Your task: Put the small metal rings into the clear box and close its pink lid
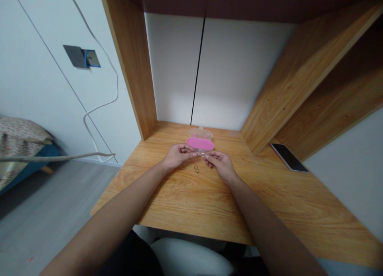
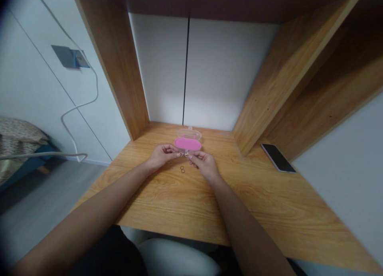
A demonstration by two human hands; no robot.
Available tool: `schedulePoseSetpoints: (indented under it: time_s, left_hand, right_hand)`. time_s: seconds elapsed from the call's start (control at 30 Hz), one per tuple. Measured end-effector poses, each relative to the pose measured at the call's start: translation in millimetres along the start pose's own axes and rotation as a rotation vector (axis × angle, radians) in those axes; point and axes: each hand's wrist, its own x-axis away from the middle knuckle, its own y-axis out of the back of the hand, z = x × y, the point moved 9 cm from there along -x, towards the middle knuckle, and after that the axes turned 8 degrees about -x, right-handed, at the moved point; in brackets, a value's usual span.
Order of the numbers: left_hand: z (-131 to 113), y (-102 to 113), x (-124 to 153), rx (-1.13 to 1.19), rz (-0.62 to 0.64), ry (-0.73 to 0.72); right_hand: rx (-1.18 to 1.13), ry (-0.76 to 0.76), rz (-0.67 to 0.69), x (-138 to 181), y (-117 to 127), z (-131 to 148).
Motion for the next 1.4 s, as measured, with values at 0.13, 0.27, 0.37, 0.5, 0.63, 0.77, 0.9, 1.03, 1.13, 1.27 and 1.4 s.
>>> schedulePoseSetpoints:
  time_s: [0.13, 0.27, 0.37, 0.5, 0.63, 0.77, 0.9, 1.03, 1.13, 1.27, 1.4]
  left_hand:
    - [0, 5, -1, 0.025, -0.031, 0.006]
    - [0, 8, -2, 0.036, -0.065, 0.011]
    - [0, 7, -2, 0.037, -0.058, 0.002]
    - [0, 6, -2, 0.022, -0.045, -0.003]
    - [2, 2, -1, 0.003, -0.026, 0.010]
    - [1, -4, 1, -0.018, 0.018, 0.001]
    - [4, -6, 1, -0.052, 0.036, 0.014]
    - [6, -9, 2, -0.068, 0.060, 0.014]
    - [9, -13, 2, -0.059, 0.096, 0.015]
    - [11, -15, 1, -0.041, 0.127, 0.017]
    - [12, -15, 1, -0.026, 0.134, 0.023]
  right_hand:
    - [-0.057, -0.022, -0.014, 0, 1, -1]
    - [-0.096, -0.036, -0.026, 0, 3, -2]
    - [-0.108, -0.032, -0.020, -1, 4, -2]
    - [-0.083, -0.036, -0.011, -1, 3, -3]
    - [-0.006, -0.002, 0.011, 1, -2, 0]
    - [0.063, 0.060, 0.042, 3, -10, 6]
    - [0.136, 0.136, 0.069, 6, -15, 9]
    - [0.226, 0.208, 0.093, 10, -19, 13]
    - [0.331, 0.246, 0.089, 12, -20, 19]
    - [0.469, 0.296, 0.083, 16, -23, 27]
    - [0.520, 0.317, 0.077, 17, -24, 29]
